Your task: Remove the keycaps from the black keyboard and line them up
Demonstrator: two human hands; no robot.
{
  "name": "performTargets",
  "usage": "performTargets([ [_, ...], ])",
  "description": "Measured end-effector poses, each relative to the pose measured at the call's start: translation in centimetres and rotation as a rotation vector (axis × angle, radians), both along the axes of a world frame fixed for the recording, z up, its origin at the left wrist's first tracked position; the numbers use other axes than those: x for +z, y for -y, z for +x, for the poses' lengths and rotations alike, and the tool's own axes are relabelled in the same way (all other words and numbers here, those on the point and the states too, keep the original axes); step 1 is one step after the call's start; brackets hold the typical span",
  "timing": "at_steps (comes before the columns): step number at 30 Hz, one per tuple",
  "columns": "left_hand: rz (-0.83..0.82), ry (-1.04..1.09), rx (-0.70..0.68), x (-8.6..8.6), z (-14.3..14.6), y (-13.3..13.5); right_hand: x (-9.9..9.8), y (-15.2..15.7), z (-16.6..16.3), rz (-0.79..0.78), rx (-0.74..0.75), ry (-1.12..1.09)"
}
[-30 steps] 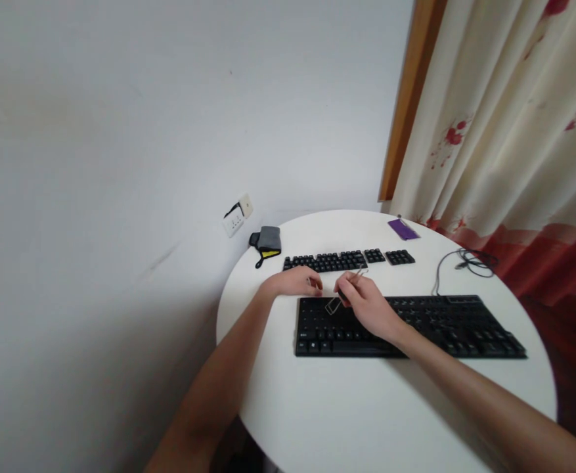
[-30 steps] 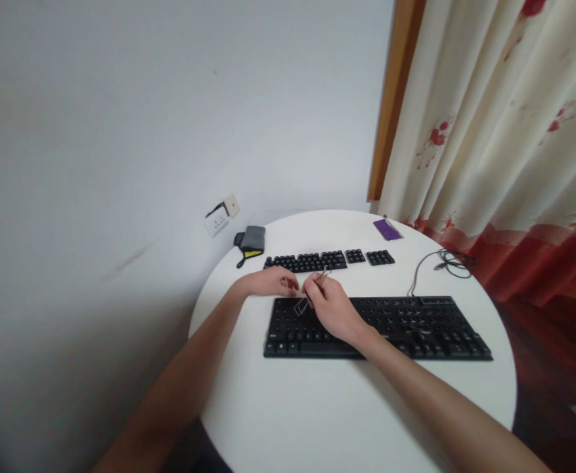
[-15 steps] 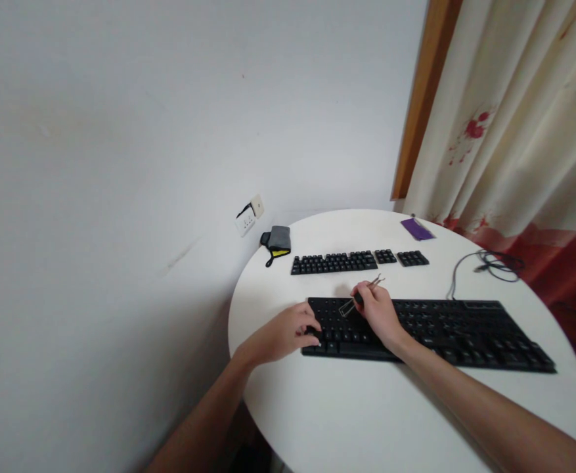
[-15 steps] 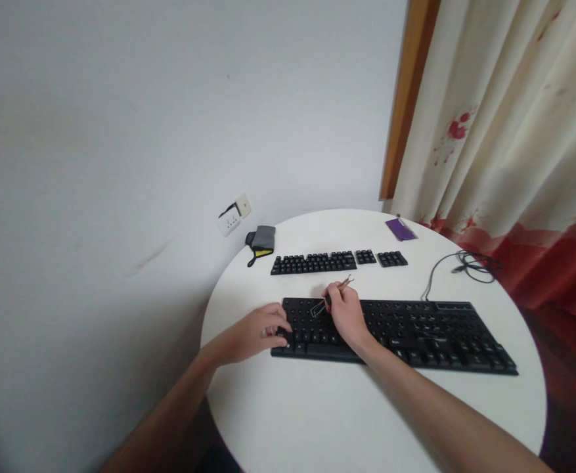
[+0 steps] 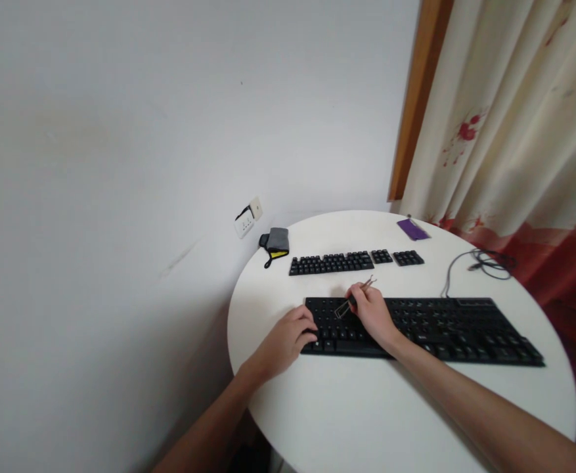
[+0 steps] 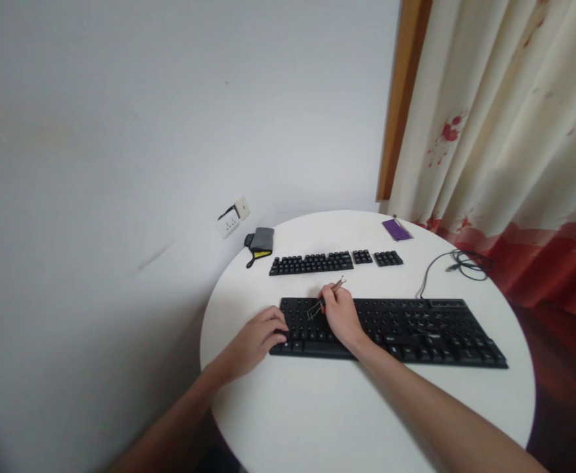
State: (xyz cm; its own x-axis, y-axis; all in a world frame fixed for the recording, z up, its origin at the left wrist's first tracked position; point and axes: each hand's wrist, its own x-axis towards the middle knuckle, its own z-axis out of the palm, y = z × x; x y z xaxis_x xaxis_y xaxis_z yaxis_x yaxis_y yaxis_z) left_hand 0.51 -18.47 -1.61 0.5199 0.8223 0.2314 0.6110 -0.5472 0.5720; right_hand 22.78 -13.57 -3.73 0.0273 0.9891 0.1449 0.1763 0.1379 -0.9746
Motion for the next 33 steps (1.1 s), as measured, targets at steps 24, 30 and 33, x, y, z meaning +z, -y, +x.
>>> performTargets([
  [24,0.325,-0.013,0.237,-2.1,-5.4,-13.4,-0.1,-0.1,0.0,0.001,0.018,0.023],
  [30,0.32,-0.134,0.212,-3.1,-5.6,-13.5,-0.5,-0.2,0.1,-0.008,0.03,0.019],
  [33,0.335,-0.102,0.259,-3.1,-5.5,-13.5,-0.4,-0.1,0.1,-0.017,0.027,0.019],
])
